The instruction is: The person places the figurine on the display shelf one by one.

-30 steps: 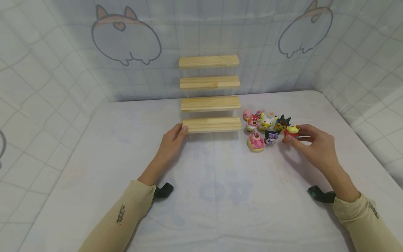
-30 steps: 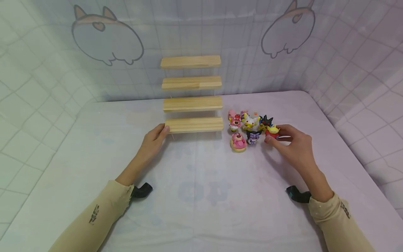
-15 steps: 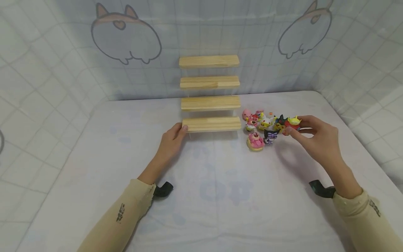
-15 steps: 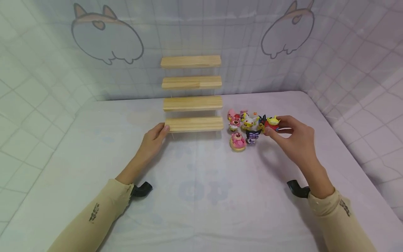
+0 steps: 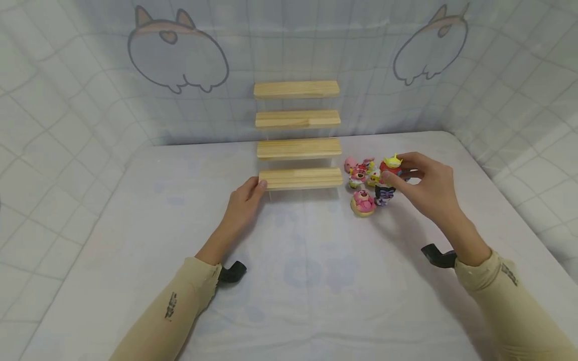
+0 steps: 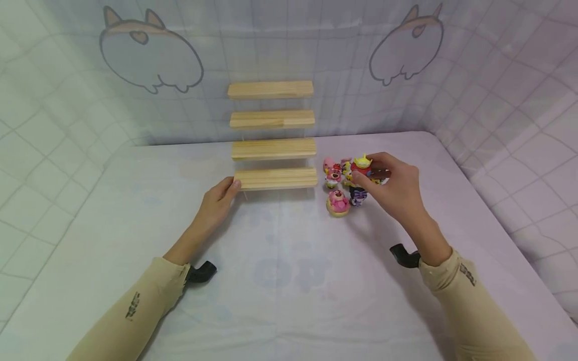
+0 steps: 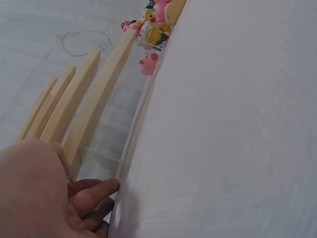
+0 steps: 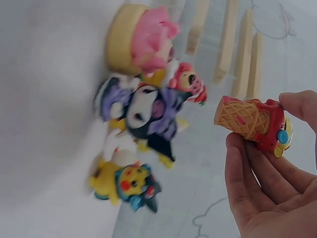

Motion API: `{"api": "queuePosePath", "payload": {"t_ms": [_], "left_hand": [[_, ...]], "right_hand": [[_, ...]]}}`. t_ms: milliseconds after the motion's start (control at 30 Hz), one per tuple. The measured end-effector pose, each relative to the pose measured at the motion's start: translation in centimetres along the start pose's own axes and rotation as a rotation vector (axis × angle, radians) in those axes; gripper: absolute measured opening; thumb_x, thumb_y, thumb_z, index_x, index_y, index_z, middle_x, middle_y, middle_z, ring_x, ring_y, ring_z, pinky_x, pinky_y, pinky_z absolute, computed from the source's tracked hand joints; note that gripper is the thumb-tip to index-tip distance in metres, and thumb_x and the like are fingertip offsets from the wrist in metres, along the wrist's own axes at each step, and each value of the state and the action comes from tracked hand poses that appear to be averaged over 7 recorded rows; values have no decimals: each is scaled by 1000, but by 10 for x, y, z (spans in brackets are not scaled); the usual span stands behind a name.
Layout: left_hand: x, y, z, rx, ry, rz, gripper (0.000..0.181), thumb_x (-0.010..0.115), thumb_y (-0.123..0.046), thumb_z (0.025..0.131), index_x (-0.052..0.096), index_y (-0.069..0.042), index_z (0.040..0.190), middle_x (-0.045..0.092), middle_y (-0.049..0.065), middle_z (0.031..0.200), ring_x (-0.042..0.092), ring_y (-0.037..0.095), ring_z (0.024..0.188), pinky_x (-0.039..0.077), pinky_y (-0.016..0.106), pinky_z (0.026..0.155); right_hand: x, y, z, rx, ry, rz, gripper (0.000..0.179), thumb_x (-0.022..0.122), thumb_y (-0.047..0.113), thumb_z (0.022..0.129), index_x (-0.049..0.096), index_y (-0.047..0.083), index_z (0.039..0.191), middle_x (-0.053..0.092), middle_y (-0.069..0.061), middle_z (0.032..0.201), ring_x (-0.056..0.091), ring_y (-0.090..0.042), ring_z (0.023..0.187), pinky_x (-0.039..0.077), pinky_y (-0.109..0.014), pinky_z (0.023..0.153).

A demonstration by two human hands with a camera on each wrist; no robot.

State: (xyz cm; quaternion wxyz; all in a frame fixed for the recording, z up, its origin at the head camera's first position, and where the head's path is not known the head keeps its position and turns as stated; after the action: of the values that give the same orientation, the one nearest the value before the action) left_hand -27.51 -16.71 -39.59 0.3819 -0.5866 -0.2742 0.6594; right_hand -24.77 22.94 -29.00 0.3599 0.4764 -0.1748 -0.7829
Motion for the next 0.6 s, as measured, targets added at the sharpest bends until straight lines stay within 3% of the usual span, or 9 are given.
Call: {"api": "queuePosePath", "payload": {"t_ms": [67,200,300,467,600], "left_hand": [[-1,1,0,0,0,-2,49,47,-43,113,61,-5,141,67,17,140,62,33,129,45,52,112],[-1,1,-1,-5,1,-5,49,48,-42,113,61,-5,142,67,17,140,62,34,130,45,52,113],[-1,1,-1,-10,2,-5,49,48,-42,113,61,-5,141,67,17,141,62,33,129,45,52,113],[0,1,-1,-12,1,-2,49,47,-43,113,61,-5,142,66,17,142,61,34,133,44,52,114],[-1,0,-1,-8,-1,0,49,48,-43,113,61,-6,143,66,17,142,60,34,135,43,52,116]], "right_hand": [[4,5,5,-4,7,1,39,87,18,88,73,1,121,79,-17,105,63,16,80,50,-4,79],[13,14,14,-14,28,-5,40,86,20,90,73,2,123,79,-17,106,76,-11,84,48,-2,77],[20,21,21,-24,47,-4,41,85,22,90,72,2,124,79,-16,107,77,-31,90,47,-1,78],[31,33,31,-54,62,21,40,85,24,91,73,1,121,79,-14,105,77,-28,92,48,-2,80],[35,44,37,-90,56,38,39,86,24,90,73,1,119,80,-12,102,78,-26,91,55,-11,82]]}}
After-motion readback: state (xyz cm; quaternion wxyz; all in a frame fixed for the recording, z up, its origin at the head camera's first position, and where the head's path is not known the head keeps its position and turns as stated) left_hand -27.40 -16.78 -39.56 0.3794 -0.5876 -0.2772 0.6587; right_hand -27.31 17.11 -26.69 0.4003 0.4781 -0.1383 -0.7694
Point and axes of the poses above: each hand's wrist, its own z-axis towards the middle knuckle, its own x-axis out of the palm, y = z × x, the point moved 8 cm from there along z, towards the middle knuckle
